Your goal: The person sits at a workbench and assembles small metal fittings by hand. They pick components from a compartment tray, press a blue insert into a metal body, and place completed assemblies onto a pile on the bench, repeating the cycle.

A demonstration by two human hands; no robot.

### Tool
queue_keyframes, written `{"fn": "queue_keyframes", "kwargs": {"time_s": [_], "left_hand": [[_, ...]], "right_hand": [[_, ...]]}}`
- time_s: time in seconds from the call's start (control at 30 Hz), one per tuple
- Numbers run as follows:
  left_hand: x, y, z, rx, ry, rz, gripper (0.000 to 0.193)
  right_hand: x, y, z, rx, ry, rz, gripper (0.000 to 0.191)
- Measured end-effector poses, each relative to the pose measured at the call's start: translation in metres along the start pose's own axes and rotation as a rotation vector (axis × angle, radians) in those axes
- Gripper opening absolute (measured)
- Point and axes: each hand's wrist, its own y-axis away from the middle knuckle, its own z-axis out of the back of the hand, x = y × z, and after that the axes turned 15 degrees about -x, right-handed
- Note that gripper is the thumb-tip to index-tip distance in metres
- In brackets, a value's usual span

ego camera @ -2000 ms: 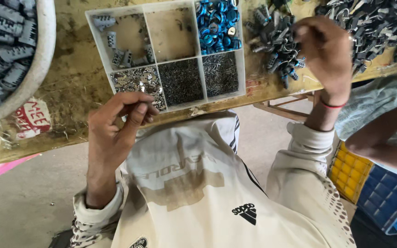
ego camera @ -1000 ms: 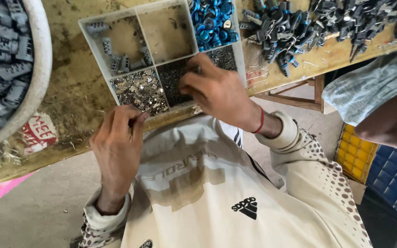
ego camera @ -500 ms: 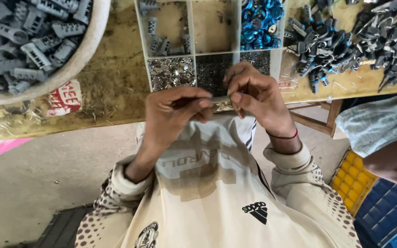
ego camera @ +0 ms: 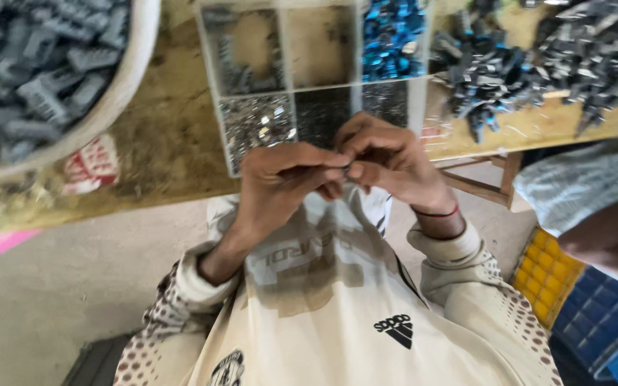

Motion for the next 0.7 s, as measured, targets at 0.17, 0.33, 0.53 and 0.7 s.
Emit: {"fn": "queue_keyframes", "kwargs": {"time_s": [0.17,0.33,0.53,0.7], "left_hand": [[-0.007,0.004,0.004,-0.104,-0.281,0.036,0.023],[-0.014,0.001,0.002,-0.126,-0.348,0.125,0.011],[-0.001,-0.010,0.008,-0.084,-0.402,0.050,0.014],[0.011,-0.015,0.012,0.025,-0.477,-0.095,0.013]], "right_hand": [[0.009,0.007,-0.008,-0.138,0.624,0.396,0.023],[0.029,0.003,-0.018,-0.219,0.395,0.157,0.032],[0.035,0.006,0.013,-0.119,0.785,0.319,0.014],[0.018,0.004,0.029,-0.118,1.504,0.275,0.017]]}}
